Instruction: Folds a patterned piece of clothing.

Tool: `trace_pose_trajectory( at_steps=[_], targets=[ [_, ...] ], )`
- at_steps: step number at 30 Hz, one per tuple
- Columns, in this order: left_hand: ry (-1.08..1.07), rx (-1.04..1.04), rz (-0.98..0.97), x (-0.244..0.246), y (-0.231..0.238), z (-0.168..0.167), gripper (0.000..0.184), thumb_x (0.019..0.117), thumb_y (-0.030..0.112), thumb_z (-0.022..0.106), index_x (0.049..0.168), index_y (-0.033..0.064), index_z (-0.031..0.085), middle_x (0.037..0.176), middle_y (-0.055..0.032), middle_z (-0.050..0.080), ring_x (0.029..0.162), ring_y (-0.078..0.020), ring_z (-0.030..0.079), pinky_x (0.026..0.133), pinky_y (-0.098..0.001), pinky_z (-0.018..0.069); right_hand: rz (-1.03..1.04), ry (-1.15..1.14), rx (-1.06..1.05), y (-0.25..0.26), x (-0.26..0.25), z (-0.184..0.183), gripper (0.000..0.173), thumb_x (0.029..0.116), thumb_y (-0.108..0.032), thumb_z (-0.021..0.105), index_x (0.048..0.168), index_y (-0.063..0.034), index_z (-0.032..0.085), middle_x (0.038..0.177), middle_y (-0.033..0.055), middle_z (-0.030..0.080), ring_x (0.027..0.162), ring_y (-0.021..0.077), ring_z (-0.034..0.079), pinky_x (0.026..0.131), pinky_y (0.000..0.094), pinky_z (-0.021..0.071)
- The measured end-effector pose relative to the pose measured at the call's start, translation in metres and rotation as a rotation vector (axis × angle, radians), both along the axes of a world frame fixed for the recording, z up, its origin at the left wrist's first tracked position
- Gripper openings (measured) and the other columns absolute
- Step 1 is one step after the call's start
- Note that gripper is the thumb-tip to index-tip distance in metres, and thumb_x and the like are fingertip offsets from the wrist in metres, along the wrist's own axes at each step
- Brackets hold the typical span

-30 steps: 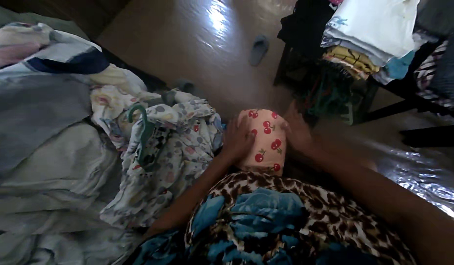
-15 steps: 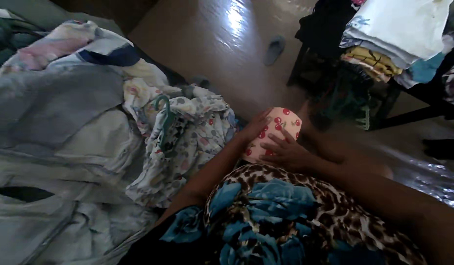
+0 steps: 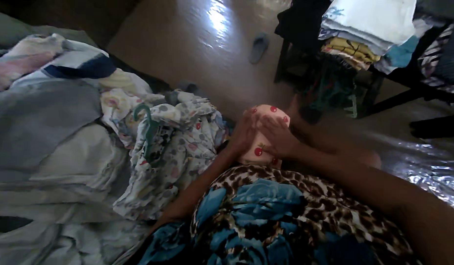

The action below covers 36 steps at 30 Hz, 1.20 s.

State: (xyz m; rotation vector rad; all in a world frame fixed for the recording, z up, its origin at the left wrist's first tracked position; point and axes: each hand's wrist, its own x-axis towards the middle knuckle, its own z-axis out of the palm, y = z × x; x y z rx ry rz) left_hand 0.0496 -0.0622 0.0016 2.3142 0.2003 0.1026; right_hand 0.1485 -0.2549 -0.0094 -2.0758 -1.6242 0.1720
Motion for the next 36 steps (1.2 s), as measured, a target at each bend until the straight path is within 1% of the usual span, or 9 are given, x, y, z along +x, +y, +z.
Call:
trace_pose_trajectory(
  at_steps=[2, 7, 12, 17, 24, 27, 30, 33, 36],
  targets=[
    [0.107, -0.123, -0.019, -0.004, 0.001, -0.014, 0.056, 0.1089, 0.037, 0.033, 0.160, 0.0145, 0.035, 0.169, -0.0093, 0.024, 0.155, -0.0271, 0.026, 0.122, -0.0545, 0.0269, -0.025, 0.068, -0.073, -0.010, 0.009, -0.017, 0.076, 0.0997, -0.056, 0.050, 0.157, -0.0064, 0.040, 0.167, 0.0159, 0.029, 0.156, 0.0358, 0.021, 0.123, 0.0641, 0.0149],
    [0.243, -0.273, 0.045, -0.020, 0.011, -0.023, 0.061, 0.1098, 0.041, 0.033, 0.165, 0.0178, 0.020, 0.169, -0.0114, 0.024, 0.151, -0.0288, 0.033, 0.119, -0.0572, 0.0312, -0.231, 0.270, -0.286, -0.040, 0.020, -0.027, 0.087, 0.1011, -0.060, 0.048, 0.165, -0.0081, 0.018, 0.170, 0.0188, 0.019, 0.157, 0.0405, 0.014, 0.119, 0.0723, 0.0130],
    [0.228, -0.373, 0.107, -0.026, 0.011, -0.036, 0.062, 0.1094, 0.043, 0.029, 0.165, 0.0172, 0.020, 0.166, -0.0117, 0.031, 0.148, -0.0262, 0.039, 0.118, -0.0544, 0.0345, -0.441, 0.602, -0.262, -0.059, 0.007, -0.032, 0.063, 0.1078, -0.051, 0.038, 0.152, -0.0067, 0.047, 0.152, 0.0237, 0.048, 0.143, 0.0438, 0.042, 0.114, 0.0669, 0.0321],
    [0.190, -0.256, 0.126, -0.026, 0.007, -0.031, 0.068, 0.1078, 0.044, 0.032, 0.165, 0.0126, 0.016, 0.168, -0.0157, 0.023, 0.153, -0.0300, 0.029, 0.122, -0.0566, 0.0270, -0.592, 1.008, -0.079, -0.043, -0.020, 0.021, 0.051, 0.1056, -0.036, 0.057, 0.136, 0.0044, 0.055, 0.133, 0.0261, 0.059, 0.122, 0.0339, 0.060, 0.105, 0.0497, 0.0482],
    [0.149, -0.046, 0.054, -0.027, 0.002, -0.020, 0.061, 0.1097, 0.037, 0.029, 0.162, 0.0072, 0.026, 0.166, -0.0219, 0.026, 0.154, -0.0392, 0.024, 0.122, -0.0622, 0.0223, -0.625, 1.177, 0.090, -0.023, -0.036, 0.054, 0.078, 0.0955, -0.023, 0.074, 0.154, -0.0031, 0.026, 0.134, 0.0251, 0.057, 0.116, 0.0302, 0.064, 0.099, 0.0472, 0.0543],
    [0.145, 0.012, 0.040, -0.025, -0.003, -0.011, 0.059, 0.1100, 0.036, 0.031, 0.162, 0.0079, 0.028, 0.164, -0.0239, 0.028, 0.153, -0.0424, 0.025, 0.121, -0.0638, 0.0223, -0.637, 1.185, 0.130, -0.016, -0.035, 0.059, 0.081, 0.0936, -0.015, 0.074, 0.156, -0.0082, 0.024, 0.137, 0.0238, 0.055, 0.115, 0.0318, 0.064, 0.095, 0.0502, 0.0559],
    [0.150, 0.103, -0.011, -0.014, -0.015, 0.024, 0.056, 0.1096, 0.023, 0.040, 0.162, 0.0099, 0.027, 0.164, -0.0263, 0.026, 0.149, -0.0469, 0.029, 0.117, -0.0668, 0.0275, -0.629, 1.166, 0.181, -0.009, -0.026, 0.090, 0.079, 0.0921, -0.010, 0.074, 0.156, -0.0077, 0.028, 0.135, 0.0236, 0.056, 0.110, 0.0324, 0.066, 0.089, 0.0507, 0.0578],
    [0.103, 0.086, -0.053, -0.004, -0.030, 0.070, 0.058, 0.1039, 0.011, 0.054, 0.159, 0.0081, 0.034, 0.158, -0.0258, 0.037, 0.140, -0.0452, 0.044, 0.112, -0.0641, 0.0378, -0.575, 1.072, 0.166, -0.006, -0.017, 0.147, 0.075, 0.0928, -0.010, 0.072, 0.155, -0.0063, 0.030, 0.133, 0.0223, 0.058, 0.107, 0.0287, 0.066, 0.088, 0.0471, 0.0585],
    [0.039, -0.160, -0.041, -0.004, -0.034, 0.101, 0.056, 0.1001, 0.009, 0.060, 0.153, 0.0064, 0.041, 0.142, -0.0191, 0.053, 0.112, -0.0285, 0.063, 0.092, -0.0486, 0.0547, -0.450, 0.813, 0.096, -0.006, -0.016, 0.201, 0.064, 0.0956, -0.018, 0.067, 0.151, -0.0070, 0.037, 0.124, 0.0205, 0.063, 0.099, 0.0278, 0.068, 0.083, 0.0476, 0.0580]
  ],
)
